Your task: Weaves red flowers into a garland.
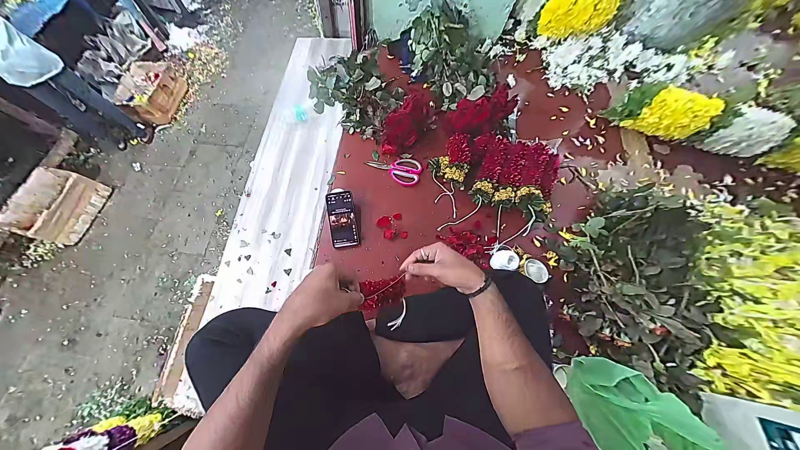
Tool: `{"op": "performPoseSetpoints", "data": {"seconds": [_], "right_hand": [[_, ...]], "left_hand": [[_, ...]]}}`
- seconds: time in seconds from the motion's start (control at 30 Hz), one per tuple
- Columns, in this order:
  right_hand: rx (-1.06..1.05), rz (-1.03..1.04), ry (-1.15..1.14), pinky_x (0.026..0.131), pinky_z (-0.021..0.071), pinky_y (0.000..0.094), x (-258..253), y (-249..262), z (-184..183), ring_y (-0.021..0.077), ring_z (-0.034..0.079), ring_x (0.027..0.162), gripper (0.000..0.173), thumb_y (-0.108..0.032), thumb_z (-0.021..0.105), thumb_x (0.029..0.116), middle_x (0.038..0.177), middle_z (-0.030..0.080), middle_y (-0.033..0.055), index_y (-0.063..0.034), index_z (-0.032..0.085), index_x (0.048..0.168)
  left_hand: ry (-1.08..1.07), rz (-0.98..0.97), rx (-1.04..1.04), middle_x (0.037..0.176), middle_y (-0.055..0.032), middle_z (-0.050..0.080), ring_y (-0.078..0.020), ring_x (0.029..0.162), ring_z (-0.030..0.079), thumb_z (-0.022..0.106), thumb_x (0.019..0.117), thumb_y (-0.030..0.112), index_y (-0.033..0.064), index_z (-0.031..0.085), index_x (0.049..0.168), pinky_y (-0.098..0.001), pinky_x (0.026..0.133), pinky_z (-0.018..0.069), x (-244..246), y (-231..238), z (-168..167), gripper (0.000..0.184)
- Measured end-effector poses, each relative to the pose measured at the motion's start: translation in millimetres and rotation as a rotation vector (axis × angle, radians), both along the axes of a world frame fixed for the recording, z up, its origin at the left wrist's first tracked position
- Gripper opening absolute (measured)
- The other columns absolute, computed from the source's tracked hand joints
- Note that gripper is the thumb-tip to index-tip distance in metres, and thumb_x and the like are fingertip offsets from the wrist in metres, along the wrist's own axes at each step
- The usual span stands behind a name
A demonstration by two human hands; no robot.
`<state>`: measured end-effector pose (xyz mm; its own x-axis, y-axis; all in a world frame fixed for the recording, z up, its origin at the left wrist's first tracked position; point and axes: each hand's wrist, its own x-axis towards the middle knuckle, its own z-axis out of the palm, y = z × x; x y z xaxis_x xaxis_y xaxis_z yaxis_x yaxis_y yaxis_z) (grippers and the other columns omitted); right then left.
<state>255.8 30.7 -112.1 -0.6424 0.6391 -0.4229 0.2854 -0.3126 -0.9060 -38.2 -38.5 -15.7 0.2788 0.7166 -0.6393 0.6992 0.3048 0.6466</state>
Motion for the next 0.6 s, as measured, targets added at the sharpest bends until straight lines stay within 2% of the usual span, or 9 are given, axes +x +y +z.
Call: {"op": "performPoseSetpoints", "data": {"seconds": [0.1,0.17,0.23,0.3,0.33,0.37,0.47,0.6], "right_hand": [[0.266,-0.036,-0.394,0.087,0.0585,0.0461,-11.6,24.4,-41.7,0.0184,0.071,0.095,0.017,-0.009,0.064,0.0988,0.105,0.076,0.0049,-0.0120,0.077,0.109],[0.441,0.001,-0.570,0.091,0.0552,0.0571,-24.4,39.7,-71.7,0.0280,0.069,0.104,0.026,-0.002,0.061,0.0947,0.112,0.073,0.0100,-0.0128,0.077,0.112],[0.566,0.058,-0.663,0.091,0.0547,0.0578,-38.0,53.2,-101.8,0.0301,0.067,0.108,0.033,-0.002,0.062,0.0909,0.115,0.070,0.0098,-0.0164,0.076,0.116],[0.626,0.116,-0.740,0.094,0.0536,0.0582,-50.9,64.9,-123.0,0.0318,0.063,0.114,0.038,-0.008,0.068,0.0889,0.119,0.067,0.0092,-0.0212,0.075,0.124],[0.642,0.132,-0.764,0.095,0.0535,0.0574,-55.0,69.6,-130.7,0.0313,0.062,0.116,0.036,-0.012,0.070,0.0893,0.120,0.066,0.0084,-0.0229,0.075,0.123],[0.644,0.125,-0.778,0.095,0.0538,0.0557,-57.5,72.9,-136.8,0.0296,0.062,0.117,0.030,-0.015,0.069,0.0895,0.120,0.067,0.0068,-0.0232,0.076,0.118],[0.548,-0.015,-0.722,0.096,0.0544,0.0544,-57.6,74.6,-136.5,0.0251,0.066,0.112,0.016,-0.017,0.068,0.0918,0.114,0.072,0.0051,-0.0162,0.078,0.104],[0.389,-0.242,-0.645,0.083,0.0580,0.0529,-46.9,76.3,-120.1,0.0223,0.072,0.088,0.011,-0.018,0.076,0.0856,0.091,0.076,0.0063,-0.0118,0.078,0.095]], "left_hand": [[-0.058,0.039,0.036,0.077,0.0052,0.070,-0.0078,0.068,0.065,0.073,0.0902,0.032,0.0176,0.076,0.088,-0.0361,0.066,0.0558,-3.7,-9.3,-4.3,0.015],[-0.091,0.069,0.049,0.075,0.0054,0.069,-0.0074,0.066,0.063,0.072,0.0899,0.032,0.0174,0.075,0.086,-0.0352,0.065,0.0547,-6.3,-11.3,-9.7,0.015],[-0.101,0.100,0.055,0.072,0.0058,0.069,-0.0073,0.064,0.063,0.071,0.0893,0.031,0.0175,0.074,0.084,-0.0348,0.062,0.0549,-9.9,-13.7,-18.2,0.015],[-0.090,0.122,0.032,0.070,0.0060,0.067,-0.0079,0.062,0.061,0.071,0.0888,0.032,0.0181,0.074,0.082,-0.0360,0.061,0.0528,-14.0,-15.2,-27.6,0.015],[-0.085,0.125,0.022,0.070,0.0059,0.066,-0.0083,0.062,0.061,0.071,0.0888,0.032,0.0185,0.073,0.082,-0.0367,0.061,0.0525,-15.8,-15.3,-31.6,0.015],[-0.077,0.128,0.015,0.069,0.0062,0.066,-0.0084,0.061,0.060,0.071,0.0890,0.033,0.0191,0.073,0.081,-0.0375,0.060,0.0520,-17.0,-15.3,-34.3,0.016],[-0.059,0.135,0.006,0.067,0.0072,0.064,-0.0082,0.060,0.059,0.070,0.0893,0.034,0.0203,0.072,0.080,-0.0376,0.059,0.0508,-17.6,-14.1,-34.8,0.017],[-0.058,0.116,0.002,0.069,0.0074,0.065,-0.0082,0.062,0.060,0.069,0.0897,0.035,0.0206,0.073,0.082,-0.0383,0.060,0.0517,-12.2,-13.2,-34.7,0.017]]}}
